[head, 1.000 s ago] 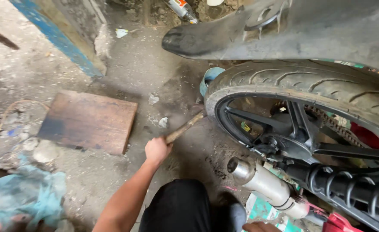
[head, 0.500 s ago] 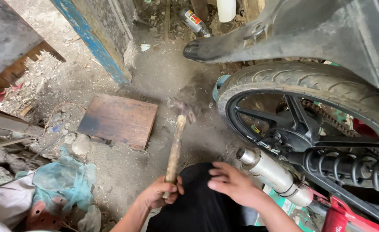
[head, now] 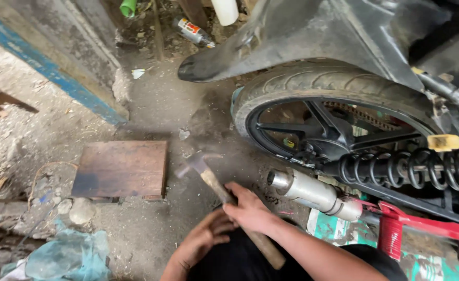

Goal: Replacing the rear shock absorber on a motorcycle using a hammer and manual alignment

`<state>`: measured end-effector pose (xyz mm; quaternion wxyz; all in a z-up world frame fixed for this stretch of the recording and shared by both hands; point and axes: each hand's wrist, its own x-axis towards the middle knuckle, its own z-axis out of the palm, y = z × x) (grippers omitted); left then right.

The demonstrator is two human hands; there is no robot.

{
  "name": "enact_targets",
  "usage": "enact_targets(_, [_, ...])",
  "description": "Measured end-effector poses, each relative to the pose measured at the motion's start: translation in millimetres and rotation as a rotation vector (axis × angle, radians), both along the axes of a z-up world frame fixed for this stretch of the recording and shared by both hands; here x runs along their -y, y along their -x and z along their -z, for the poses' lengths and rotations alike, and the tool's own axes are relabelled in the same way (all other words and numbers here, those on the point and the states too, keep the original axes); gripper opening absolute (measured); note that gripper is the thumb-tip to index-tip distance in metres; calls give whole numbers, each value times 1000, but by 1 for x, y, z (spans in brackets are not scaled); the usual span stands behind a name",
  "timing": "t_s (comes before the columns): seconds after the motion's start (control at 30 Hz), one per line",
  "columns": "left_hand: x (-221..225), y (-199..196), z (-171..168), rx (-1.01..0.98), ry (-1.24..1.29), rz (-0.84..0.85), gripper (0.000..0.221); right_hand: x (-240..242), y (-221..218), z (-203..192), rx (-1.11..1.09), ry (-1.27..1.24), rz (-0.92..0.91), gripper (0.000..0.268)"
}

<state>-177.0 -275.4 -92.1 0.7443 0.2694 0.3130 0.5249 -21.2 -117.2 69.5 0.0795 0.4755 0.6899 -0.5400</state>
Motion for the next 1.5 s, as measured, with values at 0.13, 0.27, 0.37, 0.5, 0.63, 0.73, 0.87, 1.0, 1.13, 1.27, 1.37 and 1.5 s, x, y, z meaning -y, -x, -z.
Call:
enact_targets(0.13, [-46,-16,-44,123,-177,-38,113,22,-45,-6,-142,159,85,37])
enact_targets(0.27, [-55,-82,-46,79,-155,-237,52,30,-136,10,-16,0,-94,59])
enact_targets(0.37, [-49,-151,-51,-84,46,-273,27,45,-175,-42,209,-119,-120,81])
enact_targets(0.5, [-52,-230,-85,-197,240,-135,35,52,-211,-111,655,-207,-67,47])
enact_targets(0.63, [-46,-225,-145,-456,-43,188,36,17,-257,-124,882,-431,-209,36])
enact_targets(0.73, [-57,-185,-171,-522,-432,365,34,-26,-255,-153,915,-60,-124,53])
enact_targets(0.87, [-79,-139,-171,-834,-417,157,24,-54,-267,-129,561,120,33,41])
enact_targets(1.0, [-87,-112,-155,-902,-322,-7,21,-70,-262,-103,730,-25,-177,54])
enact_targets(1.13, [-74,-107,-128,-921,-304,-26,18,-80,-256,-103,610,46,-93,42])
enact_targets(1.27, [-57,-109,-103,-890,-219,-9,15,-86,-254,-100,592,56,-30,40])
enact_targets(1.37, [-51,-105,-100,-903,-203,10,15,-83,-247,-108,611,61,-20,41])
enact_targets(1.5, [-50,-99,-99,-930,-199,22,15,-82,-250,-113,633,76,-107,42])
